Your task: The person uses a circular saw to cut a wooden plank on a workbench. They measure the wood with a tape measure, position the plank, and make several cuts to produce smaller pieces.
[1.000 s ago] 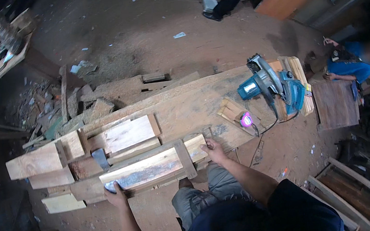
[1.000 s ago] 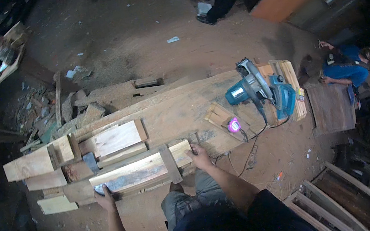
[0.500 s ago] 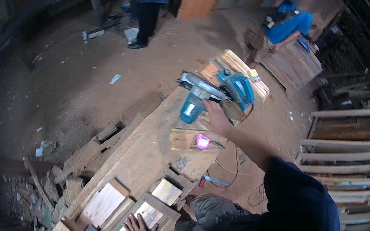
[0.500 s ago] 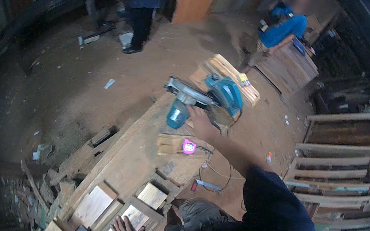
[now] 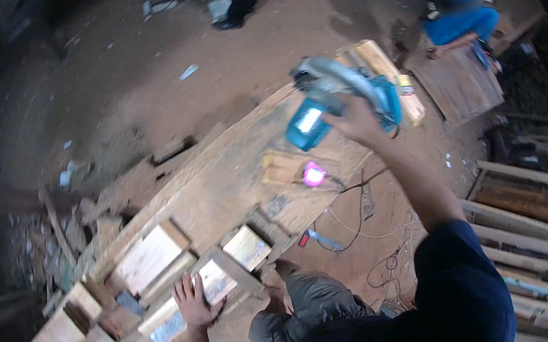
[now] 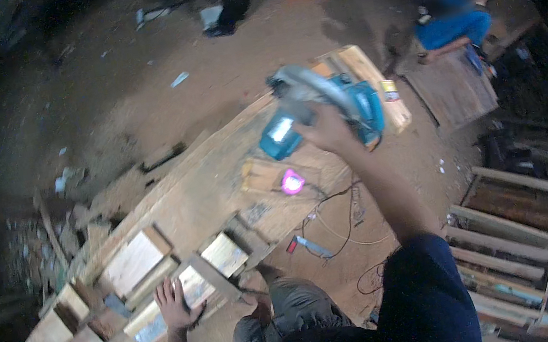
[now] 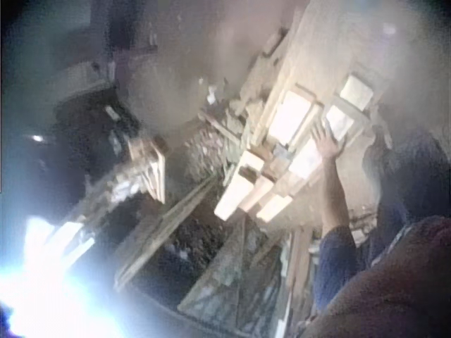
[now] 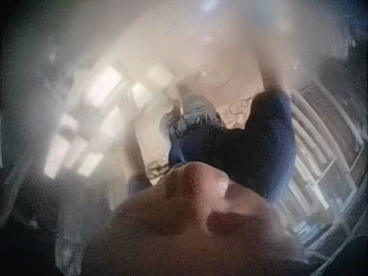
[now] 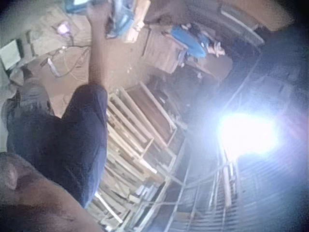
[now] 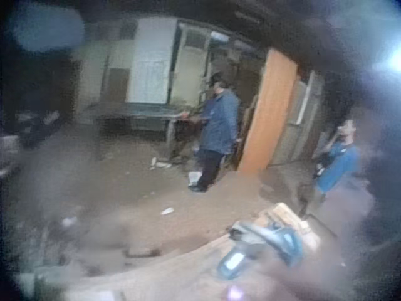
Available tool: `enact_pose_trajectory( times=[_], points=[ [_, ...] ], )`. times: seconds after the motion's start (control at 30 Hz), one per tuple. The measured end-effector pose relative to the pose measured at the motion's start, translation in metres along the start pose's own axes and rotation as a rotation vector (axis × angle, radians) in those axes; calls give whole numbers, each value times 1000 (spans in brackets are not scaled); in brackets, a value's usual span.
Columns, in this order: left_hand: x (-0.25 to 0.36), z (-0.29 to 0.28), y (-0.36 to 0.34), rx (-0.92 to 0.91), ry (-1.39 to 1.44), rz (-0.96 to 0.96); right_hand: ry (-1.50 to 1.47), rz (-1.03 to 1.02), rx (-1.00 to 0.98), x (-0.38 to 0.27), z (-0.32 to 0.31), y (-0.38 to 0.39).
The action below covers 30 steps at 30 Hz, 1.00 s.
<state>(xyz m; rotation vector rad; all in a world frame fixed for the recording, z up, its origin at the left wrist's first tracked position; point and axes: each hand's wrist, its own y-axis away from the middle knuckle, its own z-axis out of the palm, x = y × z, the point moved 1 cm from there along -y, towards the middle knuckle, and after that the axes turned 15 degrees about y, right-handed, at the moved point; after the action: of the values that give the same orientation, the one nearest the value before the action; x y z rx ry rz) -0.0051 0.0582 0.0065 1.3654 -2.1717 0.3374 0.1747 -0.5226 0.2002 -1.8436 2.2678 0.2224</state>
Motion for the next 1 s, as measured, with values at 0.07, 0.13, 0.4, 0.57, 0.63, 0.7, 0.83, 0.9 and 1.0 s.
enact_pose_trajectory(
  times=[0.07, 0.13, 0.4, 0.57, 0.63, 0.7, 0.83, 0.9, 1.0],
  points=[
    [2, 0, -4, -7, -11, 15, -176, 25, 12, -12, -27, 48],
    [7, -2, -6, -42, -23, -32, -316, 128, -11, -35, -58, 85],
    [9, 5, 5, -40, -24, -43, -713, 502, -174, -92, -50, 243],
    [6, 10, 2, -40, -59, 6, -794, 504, -250, -101, 11, 304],
    [0, 13, 7, -27, -59, 32, -766, 477, -267, -103, 35, 317],
    [2, 12, 7, -27, -69, 24, -785, 452, -265, -106, 48, 326],
    [2, 10, 9, -26, -51, 13, -779, 516, -378, -112, 50, 338],
    [5, 7, 9, -53, -30, -37, -804, 549, -354, -117, 43, 342],
    [9, 3, 17, -14, -129, -31, -803, 510, -243, -118, 46, 356]
  ],
)
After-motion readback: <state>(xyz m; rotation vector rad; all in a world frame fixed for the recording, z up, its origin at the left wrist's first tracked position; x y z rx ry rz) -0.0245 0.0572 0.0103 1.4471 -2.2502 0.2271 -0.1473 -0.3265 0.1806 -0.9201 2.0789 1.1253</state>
